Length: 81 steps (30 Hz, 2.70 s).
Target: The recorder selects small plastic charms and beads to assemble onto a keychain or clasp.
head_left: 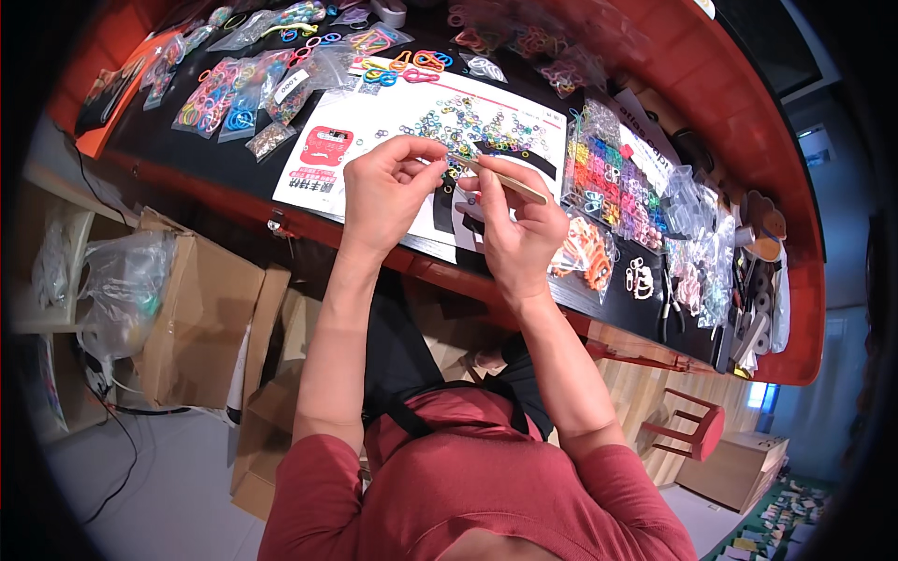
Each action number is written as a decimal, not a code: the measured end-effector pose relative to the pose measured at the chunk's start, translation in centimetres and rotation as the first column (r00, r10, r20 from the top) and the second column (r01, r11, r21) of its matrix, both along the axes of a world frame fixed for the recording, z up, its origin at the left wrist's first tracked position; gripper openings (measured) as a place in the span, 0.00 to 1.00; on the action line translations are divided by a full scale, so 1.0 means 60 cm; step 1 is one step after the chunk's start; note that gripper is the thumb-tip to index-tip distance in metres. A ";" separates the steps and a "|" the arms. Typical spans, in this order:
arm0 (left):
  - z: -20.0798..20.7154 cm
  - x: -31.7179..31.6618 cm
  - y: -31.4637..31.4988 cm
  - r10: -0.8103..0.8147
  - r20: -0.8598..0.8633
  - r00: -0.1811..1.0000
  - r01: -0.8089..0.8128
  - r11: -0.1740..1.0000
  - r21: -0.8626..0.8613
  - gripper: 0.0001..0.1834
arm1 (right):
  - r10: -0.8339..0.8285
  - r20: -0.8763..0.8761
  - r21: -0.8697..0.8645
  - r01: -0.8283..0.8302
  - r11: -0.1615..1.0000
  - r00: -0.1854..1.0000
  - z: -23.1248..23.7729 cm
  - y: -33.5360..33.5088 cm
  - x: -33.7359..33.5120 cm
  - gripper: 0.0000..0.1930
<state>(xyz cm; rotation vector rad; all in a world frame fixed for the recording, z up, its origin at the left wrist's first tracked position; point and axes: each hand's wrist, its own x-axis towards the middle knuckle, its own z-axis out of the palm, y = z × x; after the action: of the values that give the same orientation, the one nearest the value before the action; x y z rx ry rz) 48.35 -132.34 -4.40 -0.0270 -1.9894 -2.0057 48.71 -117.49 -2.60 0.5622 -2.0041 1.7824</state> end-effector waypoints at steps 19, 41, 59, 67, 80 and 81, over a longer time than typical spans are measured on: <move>0.002 -0.002 -0.013 -0.012 -0.126 0.992 0.030 0.990 0.141 0.07 | 0.011 0.182 -0.045 -0.003 0.999 0.983 0.008 0.035 -0.005 0.08; 0.011 0.002 -0.008 -0.106 0.010 0.994 0.103 0.981 0.166 0.09 | 0.042 0.162 -0.186 -0.011 0.982 0.986 0.022 0.020 -0.011 0.07; 0.004 -0.001 -0.003 -0.074 0.022 0.997 0.071 0.990 0.118 0.08 | -0.007 0.092 -0.170 0.022 0.985 0.996 0.002 -0.015 0.005 0.07; 0.008 -0.002 -0.006 -0.063 0.067 0.996 0.059 0.996 0.061 0.06 | -0.077 -0.134 -0.095 0.065 0.993 0.988 0.020 0.003 0.011 0.10; 0.007 -0.002 -0.005 0.064 0.031 0.997 -0.067 0.995 0.078 0.08 | 0.086 -0.471 0.650 0.280 0.706 0.878 0.021 0.128 0.041 0.16; 0.007 -0.002 -0.005 0.063 0.028 0.998 -0.065 0.995 0.075 0.08 | 0.080 -0.484 0.675 0.314 0.668 0.872 0.019 0.126 0.043 0.15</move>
<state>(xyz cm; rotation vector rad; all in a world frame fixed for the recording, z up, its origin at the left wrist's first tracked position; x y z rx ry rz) 48.21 -132.65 -4.01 0.0793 -1.9025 -2.0495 51.27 -109.93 -1.44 0.9639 -2.2469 0.5543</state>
